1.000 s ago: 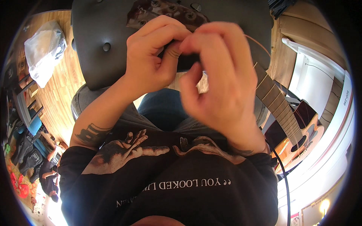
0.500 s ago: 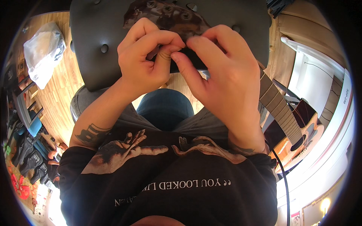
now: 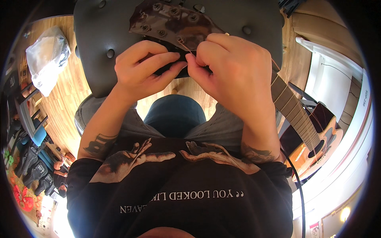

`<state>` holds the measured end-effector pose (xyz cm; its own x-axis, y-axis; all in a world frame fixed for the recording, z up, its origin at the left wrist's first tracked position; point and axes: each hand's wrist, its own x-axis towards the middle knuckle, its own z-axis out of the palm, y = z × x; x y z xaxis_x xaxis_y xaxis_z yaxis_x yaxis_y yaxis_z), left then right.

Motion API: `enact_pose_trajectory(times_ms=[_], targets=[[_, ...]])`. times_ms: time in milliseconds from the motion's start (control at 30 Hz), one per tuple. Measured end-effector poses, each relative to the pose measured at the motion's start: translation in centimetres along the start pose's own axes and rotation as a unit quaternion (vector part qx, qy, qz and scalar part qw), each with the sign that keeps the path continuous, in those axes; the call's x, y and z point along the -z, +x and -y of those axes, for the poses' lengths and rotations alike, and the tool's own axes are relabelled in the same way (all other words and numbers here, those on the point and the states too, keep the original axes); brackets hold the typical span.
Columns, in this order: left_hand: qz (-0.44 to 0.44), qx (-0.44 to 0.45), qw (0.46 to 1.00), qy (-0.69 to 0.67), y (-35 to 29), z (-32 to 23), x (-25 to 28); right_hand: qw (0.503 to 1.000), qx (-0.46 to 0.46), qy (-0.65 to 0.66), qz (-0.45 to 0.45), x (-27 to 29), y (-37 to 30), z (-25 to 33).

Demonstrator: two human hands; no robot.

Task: The person threads a guitar string through the headstock tuning post and winds it around the post to secure it. The hands repeatedly wrap the string while holding the headstock steady.

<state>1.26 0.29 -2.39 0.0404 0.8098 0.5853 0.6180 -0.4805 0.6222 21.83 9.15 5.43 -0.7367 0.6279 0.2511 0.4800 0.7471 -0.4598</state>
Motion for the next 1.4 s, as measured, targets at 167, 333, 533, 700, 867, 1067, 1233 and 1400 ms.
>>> enact_pose_trajectory(times_ms=[167, 333, 533, 700, 867, 1067, 1233, 1400], targets=[[-0.012, -0.05, 0.997, 0.053, -1.0, 1.0, -0.5, 1.0, 0.009, -0.005, 0.027, 0.5, 0.2, 0.1], [-0.038, -0.07, 0.993, 0.087, -1.5, 1.2, -1.3, 0.999, 0.002, 0.008, 0.039, 0.9, 0.2, 0.2], [-0.07, 0.004, 0.993, 0.093, -0.9, -0.4, -1.4, 0.999, 0.002, 0.015, 0.041, 1.0, 0.2, 0.1], [-0.09, 0.037, 0.995, 0.029, -1.4, -0.2, -2.6, 0.999, 0.003, 0.016, 0.038, 1.0, 0.3, 0.1], [-0.072, 0.142, 0.987, -0.027, -1.1, -1.9, -2.0, 0.999, 0.017, 0.021, 0.04, 1.0, 0.3, -0.2], [-0.091, 0.122, 0.988, 0.001, -1.9, -1.4, -2.4, 0.998, 0.023, 0.017, 0.048, 1.1, 0.4, -0.2], [-0.059, 0.129, 0.989, 0.026, -1.9, -1.1, -2.4, 0.998, 0.021, 0.024, 0.05, 1.1, 0.2, -0.4], [-0.133, 0.217, 0.966, -0.051, -1.6, -1.6, -3.0, 0.998, 0.018, 0.028, 0.047, 1.1, 0.2, -0.3]])
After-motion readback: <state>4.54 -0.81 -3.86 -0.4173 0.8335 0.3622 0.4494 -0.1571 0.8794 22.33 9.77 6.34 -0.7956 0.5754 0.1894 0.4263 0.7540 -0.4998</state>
